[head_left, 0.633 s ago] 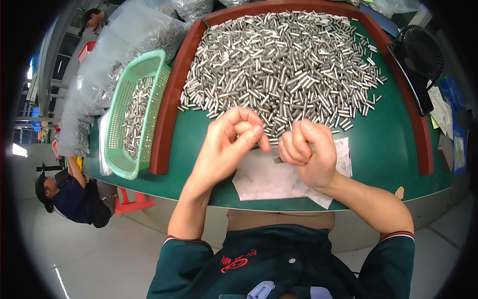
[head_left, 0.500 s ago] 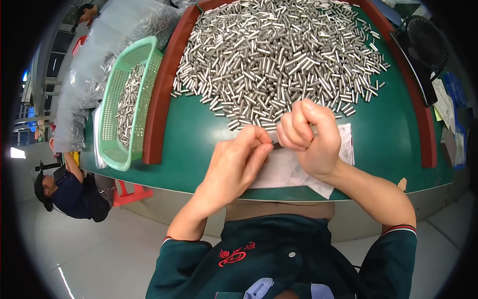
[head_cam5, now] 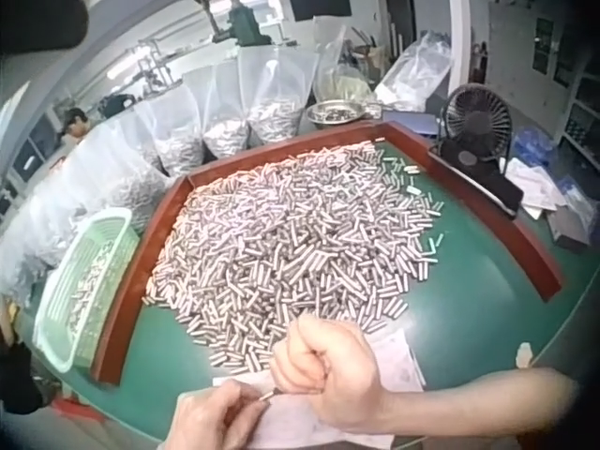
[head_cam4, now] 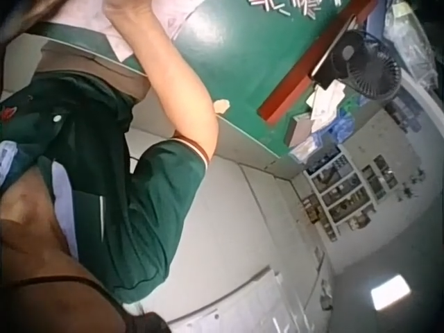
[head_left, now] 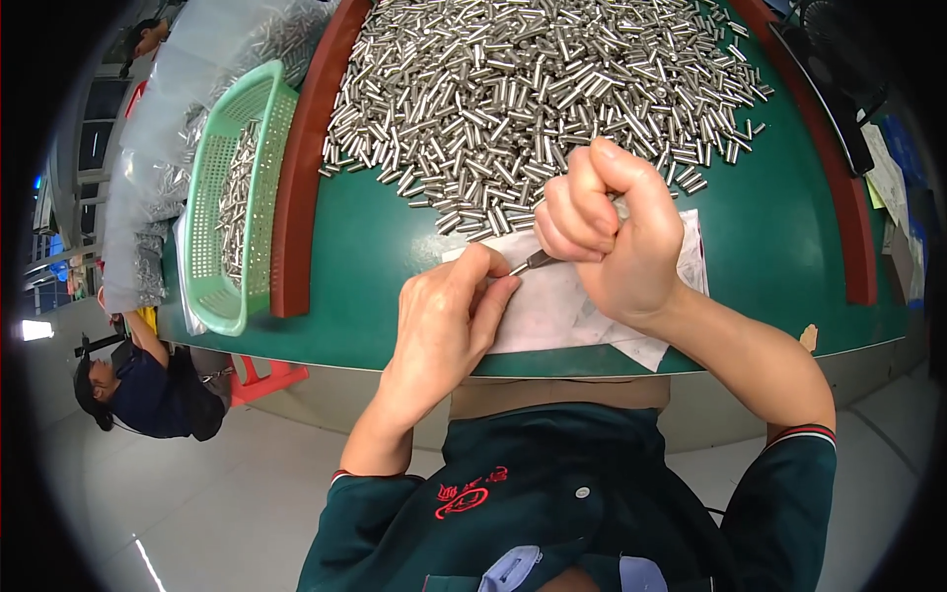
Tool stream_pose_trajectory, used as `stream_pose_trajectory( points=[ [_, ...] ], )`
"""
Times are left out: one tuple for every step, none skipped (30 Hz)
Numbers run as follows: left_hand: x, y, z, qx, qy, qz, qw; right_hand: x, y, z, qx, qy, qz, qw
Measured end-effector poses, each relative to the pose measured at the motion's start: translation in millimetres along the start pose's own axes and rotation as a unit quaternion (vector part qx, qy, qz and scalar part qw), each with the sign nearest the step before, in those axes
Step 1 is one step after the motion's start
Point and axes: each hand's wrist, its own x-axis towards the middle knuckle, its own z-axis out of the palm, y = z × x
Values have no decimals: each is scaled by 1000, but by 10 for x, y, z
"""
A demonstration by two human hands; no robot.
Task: Inspecting and manually processing small cylindrical metal parts at a factory workstation.
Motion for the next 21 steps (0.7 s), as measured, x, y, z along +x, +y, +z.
stream_pose_trajectory(
  points=[
    [3, 7, 4, -1, -2, 1, 1000, 4, -6, -10, 3, -2, -1, 1000],
    [7, 19, 3, 6, -2, -9, 1000, 5, -10, -18, 6, -4, -1, 1000],
    [4, 30, -5, 13, -1, -19, 1000, 6, -15, -11, 7, -3, -1, 1000],
    [0, 32, -5, 13, -1, -19, 1000, 7, -20, -4, 8, -3, 1, 1000],
    [-4, 34, -4, 11, 5, -19, 1000, 8, -23, 2, 10, -2, 3, 1000],
    [-6, 35, -1, 8, 12, -18, 1000, 9, -25, 7, 9, -2, 4, 1000],
    [-7, 34, 3, 7, 12, -19, 1000, 11, -25, 11, 9, -2, 4, 1000],
    [-8, 32, 8, 5, 20, -17, 1000, 11, -23, 13, 9, -2, 5, 1000],
    [-8, 29, 14, 2, 27, -15, 1000, 11, -19, 10, 8, -1, 5, 1000],
    [-7, 26, 21, 2, 26, -16, 1000, 11, -15, 6, 5, 1, 6, 1000],
    [-4, 24, 29, 4, 29, -11, 1000, 10, -11, 1, 1, 3, 7, 1000],
    [-6, 27, 25, 8, 32, -6, 999, 9, -10, 8, 1, 3, 8, 1000],
    [-10, 26, 23, 8, 32, -7, 999, 8, -10, 17, -3, 2, 6, 1000],
    [-15, 24, 21, 15, 35, 2, 999, 5, -8, 25, -6, 1, 5, 1000],
    [-17, 17, 25, 22, 37, 10, 999, 2, -5, 28, -7, 1, 6, 1000],
    [-17, 12, 33, 22, 37, 10, 999, -2, -1, 32, -10, 3, 6, 1000],
    [-15, 8, 42, 13, 41, 11, 999, -7, 6, 36, -13, 4, 6, 1000],
    [-9, 7, 47, 3, 45, 13, 999, -15, 8, 45, -13, 5, 6, 1000],
    [-6, 4, 51, 3, 44, 13, 999, -24, 12, 55, -18, 7, 0, 1000],
    [-3, 0, 55, 2, 42, 19, 999, -32, 17, 63, -24, 10, -7, 1000],
    [-2, -2, 54, 3, 40, 25, 999, -35, 23, 73, -23, 11, -6, 1000]
  ],
)
